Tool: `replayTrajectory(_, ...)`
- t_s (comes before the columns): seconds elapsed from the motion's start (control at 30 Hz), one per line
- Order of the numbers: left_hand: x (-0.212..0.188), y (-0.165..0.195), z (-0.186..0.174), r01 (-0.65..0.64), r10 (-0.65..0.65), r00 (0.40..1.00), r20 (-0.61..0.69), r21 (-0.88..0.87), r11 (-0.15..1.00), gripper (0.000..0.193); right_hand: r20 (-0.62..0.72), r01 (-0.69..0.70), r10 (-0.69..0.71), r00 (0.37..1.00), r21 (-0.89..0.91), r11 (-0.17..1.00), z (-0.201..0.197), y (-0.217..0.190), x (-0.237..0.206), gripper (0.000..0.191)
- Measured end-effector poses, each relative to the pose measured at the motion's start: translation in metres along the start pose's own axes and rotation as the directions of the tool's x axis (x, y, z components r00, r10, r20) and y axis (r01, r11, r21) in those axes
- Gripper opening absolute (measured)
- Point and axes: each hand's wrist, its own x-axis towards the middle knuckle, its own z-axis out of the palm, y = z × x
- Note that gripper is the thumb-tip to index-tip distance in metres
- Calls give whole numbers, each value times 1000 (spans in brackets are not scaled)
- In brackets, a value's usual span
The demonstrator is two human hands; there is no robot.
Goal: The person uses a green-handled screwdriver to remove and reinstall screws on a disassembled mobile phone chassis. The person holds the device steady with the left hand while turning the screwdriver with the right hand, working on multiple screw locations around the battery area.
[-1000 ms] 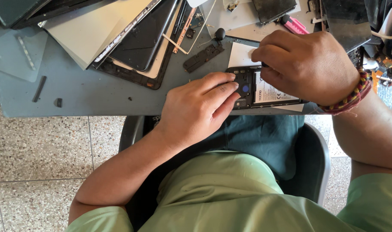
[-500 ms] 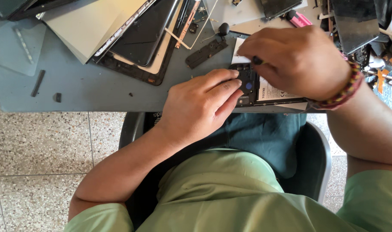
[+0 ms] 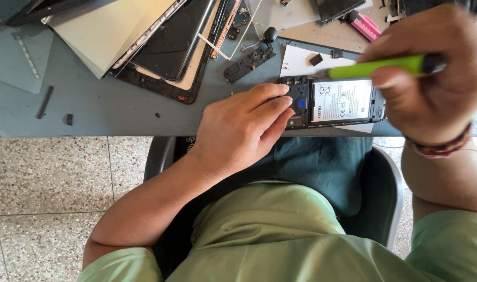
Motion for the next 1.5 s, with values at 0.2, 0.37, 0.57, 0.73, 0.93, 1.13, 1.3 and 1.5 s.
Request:
replayTrajectory(0.2,0,0,0,6,-6,1000,4,1,1000,16,57,18,-17,998,-28,999,10,1,1,34)
replayTrajectory(0.37,0,0,-1,9,-9,1000,5,-7,1000,17,62,30,-29,998,-9,1000,14,6,2,31)
replayTrajectory(0.57,-1,0,0,51,-52,998,-45,-36,998,16,-42,-28,36,998,176,984,13,2,-2,33)
replayTrajectory(0.73,-2,0,3,152,-161,980,-118,-80,985,23,-103,-36,77,992,352,935,16,-6,-4,35)
replayTrajectory(0.93,-4,0,4,109,-113,989,-100,-50,993,24,-116,-7,62,991,428,904,19,-12,-5,35)
replayTrajectory(1.13,-3,-2,4,75,-82,992,-95,-74,994,17,-145,7,55,988,398,918,21,-15,-6,35)
replayTrajectory(1.3,-3,-1,3,65,-73,992,-100,-82,994,14,-113,56,-18,993,347,936,19,-19,-5,37)
replayTrajectory(1.5,-3,-1,2,62,-69,994,-88,-72,995,15,-88,65,-40,995,298,952,18,-22,-3,37)
